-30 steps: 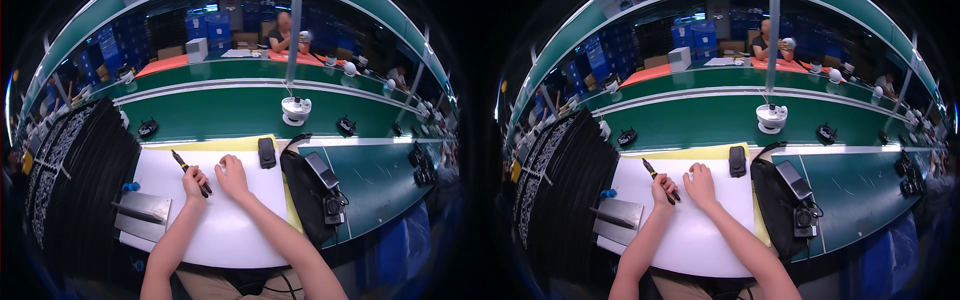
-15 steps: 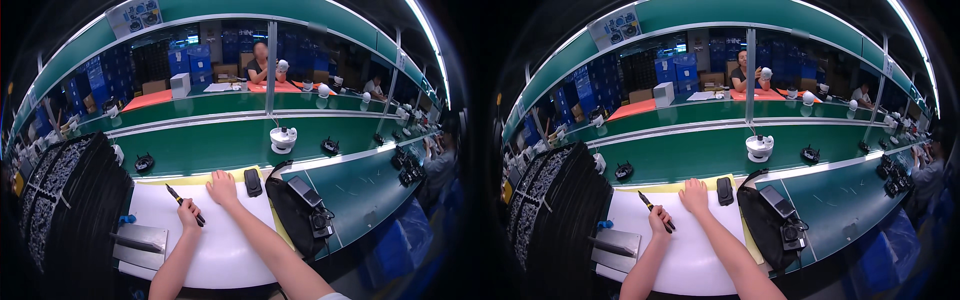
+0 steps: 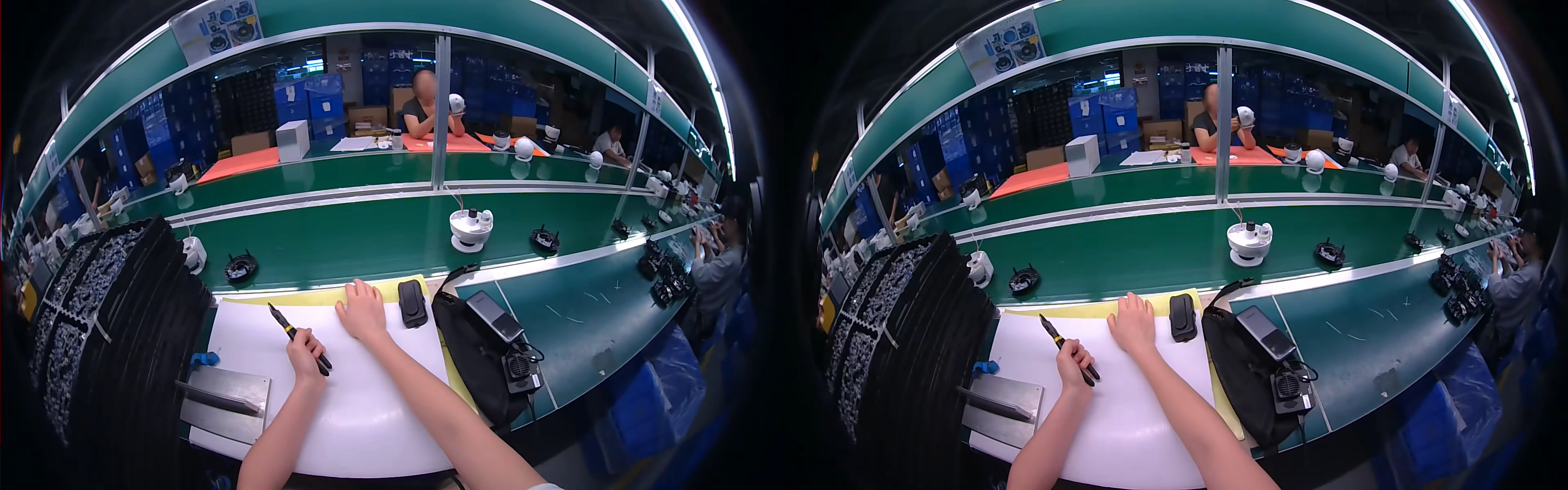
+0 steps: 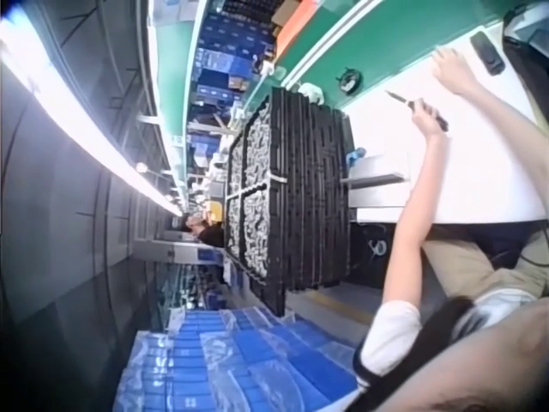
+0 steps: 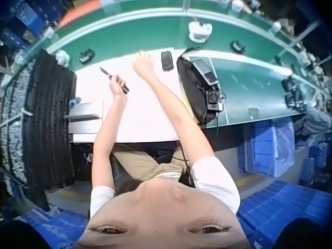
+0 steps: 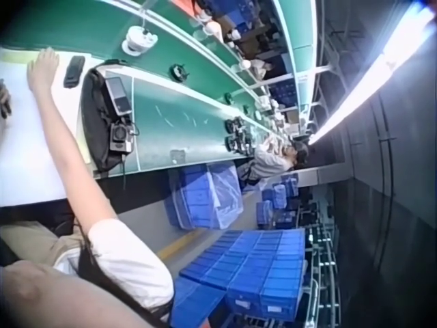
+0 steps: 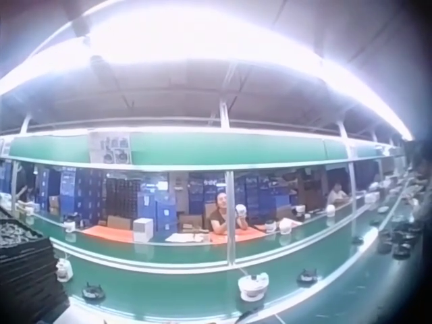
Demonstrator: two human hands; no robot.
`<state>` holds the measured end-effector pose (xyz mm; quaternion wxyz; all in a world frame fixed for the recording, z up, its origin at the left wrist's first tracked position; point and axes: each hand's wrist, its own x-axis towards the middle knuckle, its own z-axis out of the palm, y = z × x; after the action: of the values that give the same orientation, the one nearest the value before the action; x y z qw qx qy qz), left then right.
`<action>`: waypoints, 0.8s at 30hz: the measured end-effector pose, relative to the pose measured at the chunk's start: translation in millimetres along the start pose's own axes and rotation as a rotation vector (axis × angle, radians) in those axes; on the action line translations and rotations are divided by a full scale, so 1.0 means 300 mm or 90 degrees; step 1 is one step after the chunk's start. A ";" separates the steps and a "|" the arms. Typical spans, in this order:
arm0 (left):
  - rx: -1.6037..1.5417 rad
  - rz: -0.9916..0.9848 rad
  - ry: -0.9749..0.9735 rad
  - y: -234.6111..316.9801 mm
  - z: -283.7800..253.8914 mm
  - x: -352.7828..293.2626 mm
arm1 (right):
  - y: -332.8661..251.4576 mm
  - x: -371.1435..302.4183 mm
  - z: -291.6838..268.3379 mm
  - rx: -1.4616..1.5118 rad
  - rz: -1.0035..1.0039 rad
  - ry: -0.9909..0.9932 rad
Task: Assembling electronic components on a production line using hand tools.
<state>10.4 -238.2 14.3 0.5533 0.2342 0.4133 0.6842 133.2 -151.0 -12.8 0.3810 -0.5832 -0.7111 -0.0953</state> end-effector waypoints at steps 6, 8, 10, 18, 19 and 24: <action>-0.024 -0.001 -0.006 0.010 -0.007 -0.004 | -0.028 -0.005 -0.065 0.103 0.003 -0.058; -0.031 -0.002 -0.005 0.006 0.000 -0.002 | -0.013 -0.011 -0.065 0.108 0.015 -0.067; -0.029 -0.005 -0.011 -0.001 -0.004 0.003 | -0.008 -0.007 -0.064 0.122 0.023 -0.070; -0.040 -0.011 -0.018 0.002 0.000 -0.002 | -0.003 -0.002 -0.057 0.141 0.035 -0.081; -0.049 -0.012 -0.017 0.003 0.000 -0.003 | -0.004 -0.003 -0.055 0.146 0.031 -0.084; -0.100 -0.022 -0.075 -0.006 -0.015 0.009 | -0.015 -0.004 -0.055 0.160 0.017 -0.095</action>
<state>7.2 -236.9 10.1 0.6051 0.2224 0.3293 0.6899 136.4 -162.8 -0.7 0.3980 -0.5455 -0.7363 0.0432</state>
